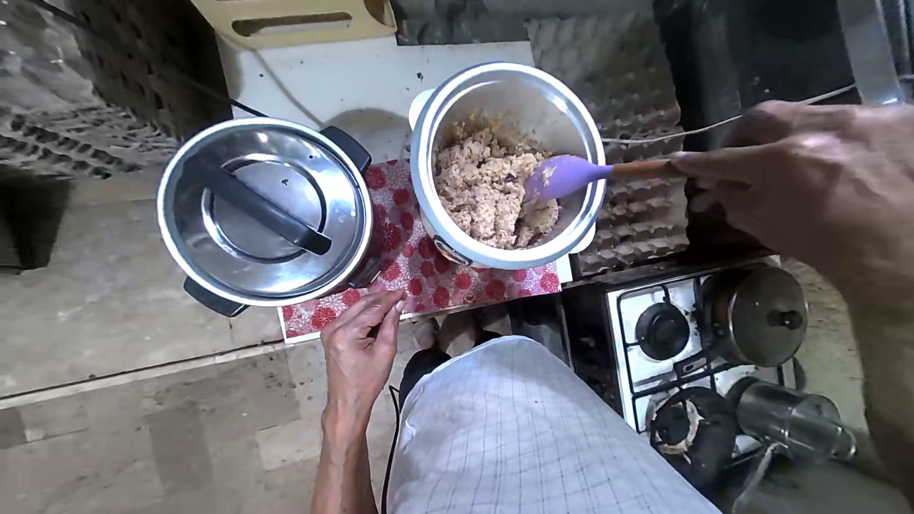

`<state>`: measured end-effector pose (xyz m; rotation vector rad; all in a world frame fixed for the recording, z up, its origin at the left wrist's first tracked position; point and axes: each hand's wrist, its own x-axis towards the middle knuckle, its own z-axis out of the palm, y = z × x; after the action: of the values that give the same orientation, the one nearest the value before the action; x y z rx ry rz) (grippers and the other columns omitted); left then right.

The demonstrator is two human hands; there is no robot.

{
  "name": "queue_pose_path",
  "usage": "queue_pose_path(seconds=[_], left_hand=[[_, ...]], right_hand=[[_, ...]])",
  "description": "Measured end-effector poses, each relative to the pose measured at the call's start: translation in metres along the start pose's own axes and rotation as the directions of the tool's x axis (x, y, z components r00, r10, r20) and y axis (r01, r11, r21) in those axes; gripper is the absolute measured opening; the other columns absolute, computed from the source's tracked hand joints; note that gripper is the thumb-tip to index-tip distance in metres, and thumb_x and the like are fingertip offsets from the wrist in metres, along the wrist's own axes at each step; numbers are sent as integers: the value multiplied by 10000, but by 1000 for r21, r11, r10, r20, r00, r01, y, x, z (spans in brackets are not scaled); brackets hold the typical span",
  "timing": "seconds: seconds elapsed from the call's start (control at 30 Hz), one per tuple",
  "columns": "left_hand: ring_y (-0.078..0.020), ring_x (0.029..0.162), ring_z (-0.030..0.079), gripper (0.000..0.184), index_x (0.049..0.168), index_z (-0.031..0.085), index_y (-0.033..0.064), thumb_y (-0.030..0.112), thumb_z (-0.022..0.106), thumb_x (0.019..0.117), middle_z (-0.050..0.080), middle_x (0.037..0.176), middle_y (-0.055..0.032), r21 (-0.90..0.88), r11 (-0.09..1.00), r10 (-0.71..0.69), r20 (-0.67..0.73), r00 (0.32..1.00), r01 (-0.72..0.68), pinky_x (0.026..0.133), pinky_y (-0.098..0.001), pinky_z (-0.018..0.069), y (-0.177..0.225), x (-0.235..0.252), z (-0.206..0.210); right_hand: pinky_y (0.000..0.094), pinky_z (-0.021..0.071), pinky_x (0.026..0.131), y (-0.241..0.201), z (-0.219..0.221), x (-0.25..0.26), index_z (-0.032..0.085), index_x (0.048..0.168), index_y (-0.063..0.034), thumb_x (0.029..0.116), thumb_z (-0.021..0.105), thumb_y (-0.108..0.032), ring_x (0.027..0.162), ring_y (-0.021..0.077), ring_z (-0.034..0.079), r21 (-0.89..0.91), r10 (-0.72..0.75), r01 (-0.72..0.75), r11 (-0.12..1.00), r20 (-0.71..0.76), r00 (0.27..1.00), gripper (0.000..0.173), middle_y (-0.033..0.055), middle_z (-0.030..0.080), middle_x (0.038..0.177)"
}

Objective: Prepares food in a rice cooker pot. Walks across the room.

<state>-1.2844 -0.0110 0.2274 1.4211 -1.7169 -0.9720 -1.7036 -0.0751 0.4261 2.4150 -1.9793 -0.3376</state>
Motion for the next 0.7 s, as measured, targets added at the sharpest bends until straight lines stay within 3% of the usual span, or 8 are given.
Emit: queue_pose_path(seconds=[0.2,0.33,0.4,0.57,0.7], left_hand=[[-34,907,704,201,1148,763,106,161,633,1005,735,1156,-14,13,1000,-24,6,1000,24,751,-234,606,-1,-6,-5],[-37,906,704,195,1141,764,98,155,643,999,736,1147,-17,-2,1000,-20,-16,1000,20,750,-223,603,-6,-8,-12],[-36,905,702,192,1140,762,93,147,647,996,738,1134,-13,-8,1000,-17,-23,1000,17,756,-223,604,-8,-9,-16],[-35,908,701,184,1124,764,81,147,654,992,739,1119,-21,4,1000,5,-14,1000,-5,756,-218,601,-9,-5,-19],[-36,910,702,180,1120,768,92,144,654,991,743,1113,-17,3,1000,17,2,1000,-17,770,-224,601,-9,-1,-22]], right_hand=[[653,465,627,-16,44,44,741,1248,-297,984,541,-92,825,463,659,69,39,-35,997,-48,998,389,210,680,1041],[695,452,646,-17,6,31,735,1251,-289,1000,563,-140,863,491,648,30,67,-69,997,50,997,339,213,677,1044],[677,467,639,-12,-13,20,740,1230,-263,1018,569,-189,853,459,648,-7,62,-62,998,74,995,282,177,674,1012],[653,455,573,1,-26,17,769,1110,-219,1007,567,-216,761,431,646,-43,32,-28,999,96,995,226,149,672,886],[654,437,532,34,-17,21,734,1087,-231,1010,473,-399,715,434,637,-42,-51,54,998,67,996,320,152,647,825]])
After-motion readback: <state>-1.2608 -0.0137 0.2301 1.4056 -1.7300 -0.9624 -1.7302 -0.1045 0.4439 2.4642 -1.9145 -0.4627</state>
